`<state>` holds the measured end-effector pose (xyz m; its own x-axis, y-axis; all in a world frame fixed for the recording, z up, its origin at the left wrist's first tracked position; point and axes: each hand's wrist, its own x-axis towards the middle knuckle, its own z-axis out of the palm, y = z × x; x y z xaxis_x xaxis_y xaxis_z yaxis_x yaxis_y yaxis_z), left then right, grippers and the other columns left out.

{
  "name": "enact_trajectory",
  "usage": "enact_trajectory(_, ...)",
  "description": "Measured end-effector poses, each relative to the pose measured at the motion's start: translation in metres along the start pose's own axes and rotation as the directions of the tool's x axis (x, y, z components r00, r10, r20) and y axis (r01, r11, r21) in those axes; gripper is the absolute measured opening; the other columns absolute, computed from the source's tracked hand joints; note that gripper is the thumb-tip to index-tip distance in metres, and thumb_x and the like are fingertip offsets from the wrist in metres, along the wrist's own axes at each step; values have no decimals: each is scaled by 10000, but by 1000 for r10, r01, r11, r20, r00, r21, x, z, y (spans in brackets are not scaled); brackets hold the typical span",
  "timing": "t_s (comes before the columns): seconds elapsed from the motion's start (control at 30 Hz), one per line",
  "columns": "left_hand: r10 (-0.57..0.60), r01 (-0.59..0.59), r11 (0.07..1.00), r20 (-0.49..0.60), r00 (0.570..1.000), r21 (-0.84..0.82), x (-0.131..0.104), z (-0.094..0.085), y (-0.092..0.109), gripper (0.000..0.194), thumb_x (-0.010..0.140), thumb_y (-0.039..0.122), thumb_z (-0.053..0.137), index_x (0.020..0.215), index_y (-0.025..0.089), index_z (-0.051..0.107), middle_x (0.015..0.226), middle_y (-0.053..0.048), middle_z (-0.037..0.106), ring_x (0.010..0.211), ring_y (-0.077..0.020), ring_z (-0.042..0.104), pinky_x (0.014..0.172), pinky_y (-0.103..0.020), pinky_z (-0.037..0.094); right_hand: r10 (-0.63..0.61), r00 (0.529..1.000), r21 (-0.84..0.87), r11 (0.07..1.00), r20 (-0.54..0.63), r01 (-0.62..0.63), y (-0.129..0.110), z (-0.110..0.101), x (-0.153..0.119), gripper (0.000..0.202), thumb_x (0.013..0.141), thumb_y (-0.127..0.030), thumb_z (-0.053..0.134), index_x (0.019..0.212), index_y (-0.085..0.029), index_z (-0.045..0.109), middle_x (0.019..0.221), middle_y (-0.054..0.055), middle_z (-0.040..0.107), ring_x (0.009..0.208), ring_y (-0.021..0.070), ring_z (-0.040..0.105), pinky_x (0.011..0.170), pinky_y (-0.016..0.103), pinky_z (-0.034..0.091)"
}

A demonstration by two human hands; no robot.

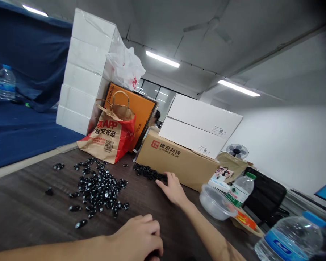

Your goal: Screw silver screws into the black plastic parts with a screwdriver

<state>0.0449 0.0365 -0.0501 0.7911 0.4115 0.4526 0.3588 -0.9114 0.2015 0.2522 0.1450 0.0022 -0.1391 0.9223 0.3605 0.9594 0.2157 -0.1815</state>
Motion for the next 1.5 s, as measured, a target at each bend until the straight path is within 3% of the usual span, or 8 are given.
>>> enact_trajectory(0.13, 48, -48, 997, -2, 999, 53, 4, 12, -10, 173, 878, 441, 720, 966, 295, 753, 938, 7, 679, 832, -192, 585, 629, -305, 391, 63, 997, -62, 996, -54, -66, -1, 27, 32, 332, 981, -391, 590, 1229, -172, 616, 1253, 103, 639, 1099, 269, 634, 940, 501, 517)
enact_trajectory(0.27, 70, -68, 996, -29, 997, 64, 6, 19, -12, 119, 897, 403, 715, 964, 310, 749, 922, 14, 671, 836, -191, 573, 625, -308, 373, 4, 999, -145, 989, -47, -11, -5, 38, 34, 329, 976, -394, 598, 1222, -177, 623, 1252, 102, 640, 1099, 267, 632, 947, 502, 513)
enact_trajectory(0.5, 90, -84, 993, -74, 993, 77, 9, 24, -12, 104, 873, 390, 746, 938, 311, 764, 909, 17, 679, 820, -189, 577, 604, -312, 365, -95, 995, -253, 963, -12, 89, -13, 38, 33, 363, 966, -415, 605, 1242, -180, 611, 1263, 104, 627, 1104, 274, 624, 939, 503, 512)
enact_trajectory(0.97, 101, -97, 993, -56, 993, 72, 7, 16, -9, 178, 859, 446, 741, 938, 287, 745, 905, 11, 659, 810, -188, 569, 611, -300, 385, -20, 999, -262, 965, 41, 31, -36, 51, 46, 318, 978, -371, 603, 1222, -168, 617, 1217, 96, 652, 1027, 248, 661, 876, 464, 557)
enact_trajectory(1.17, 96, -89, 992, -71, 993, 91, 8, 20, -9, 121, 865, 409, 749, 914, 299, 757, 888, 10, 667, 805, -190, 578, 593, -309, 376, 28, 998, -292, 956, 51, -12, -41, 52, 48, 298, 980, -362, 604, 1201, -163, 627, 1184, 90, 667, 986, 234, 675, 851, 446, 569)
enact_trajectory(1.5, 130, -115, 985, -117, 985, 126, 9, 27, -12, 149, 882, 437, 722, 923, 297, 753, 889, 7, 682, 794, -193, 578, 563, -307, 377, 7, 998, -283, 959, 59, 10, -36, 54, 45, 230, 981, -323, 609, 1141, -164, 653, 1132, 76, 685, 949, 215, 681, 829, 420, 579)
